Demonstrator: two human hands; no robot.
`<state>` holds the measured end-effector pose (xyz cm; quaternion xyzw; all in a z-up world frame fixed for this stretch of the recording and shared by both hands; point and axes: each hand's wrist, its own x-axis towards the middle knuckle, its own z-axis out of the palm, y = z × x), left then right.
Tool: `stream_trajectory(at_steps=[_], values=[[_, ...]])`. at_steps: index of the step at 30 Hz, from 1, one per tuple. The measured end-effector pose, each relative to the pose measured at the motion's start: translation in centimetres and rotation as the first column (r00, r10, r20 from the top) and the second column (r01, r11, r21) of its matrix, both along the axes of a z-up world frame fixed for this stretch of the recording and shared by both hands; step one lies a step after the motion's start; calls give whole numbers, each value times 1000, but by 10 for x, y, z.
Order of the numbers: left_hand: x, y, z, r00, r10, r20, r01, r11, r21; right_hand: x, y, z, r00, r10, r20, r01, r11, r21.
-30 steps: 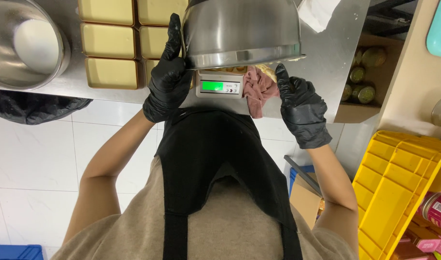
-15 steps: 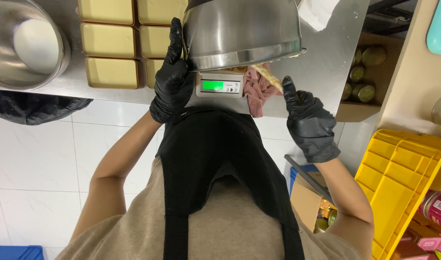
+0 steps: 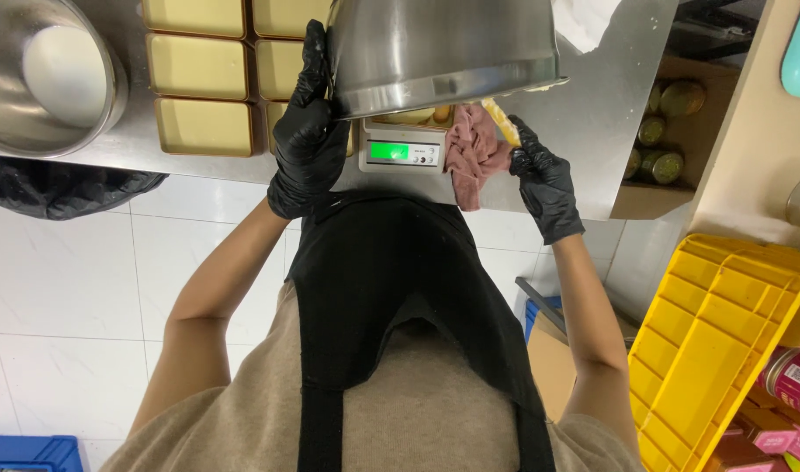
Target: Filling tins with tiramisu cream and wiping the containers clean.
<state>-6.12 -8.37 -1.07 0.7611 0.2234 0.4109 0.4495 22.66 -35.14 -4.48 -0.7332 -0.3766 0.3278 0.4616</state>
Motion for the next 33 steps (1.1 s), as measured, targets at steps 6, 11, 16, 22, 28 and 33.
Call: stream_trajectory(at_steps=[6,11,16,22,28,33], values=[[3,2,-15,987,-37,156,43,998,-36,21,-21,-15,890,53,-453,-57,998,4],[4,3,-19,979,-22,201,46,992,-114,27,-33,-4,903,85,-421,-113,993,-41],[3,6,-25,974,-29,223,71,981,-182,43,-40,7,597,-102,-796,184,983,13],[11,5,-25,930,-94,356,153,978,-142,13,13,47,999,19,-39,-14,993,119],[9,3,-33,981,-13,196,41,989,-142,18,12,-30,935,47,-350,-10,994,108],[9,5,-30,967,-39,252,82,983,-165,36,-9,-46,871,148,-468,-123,989,83]])
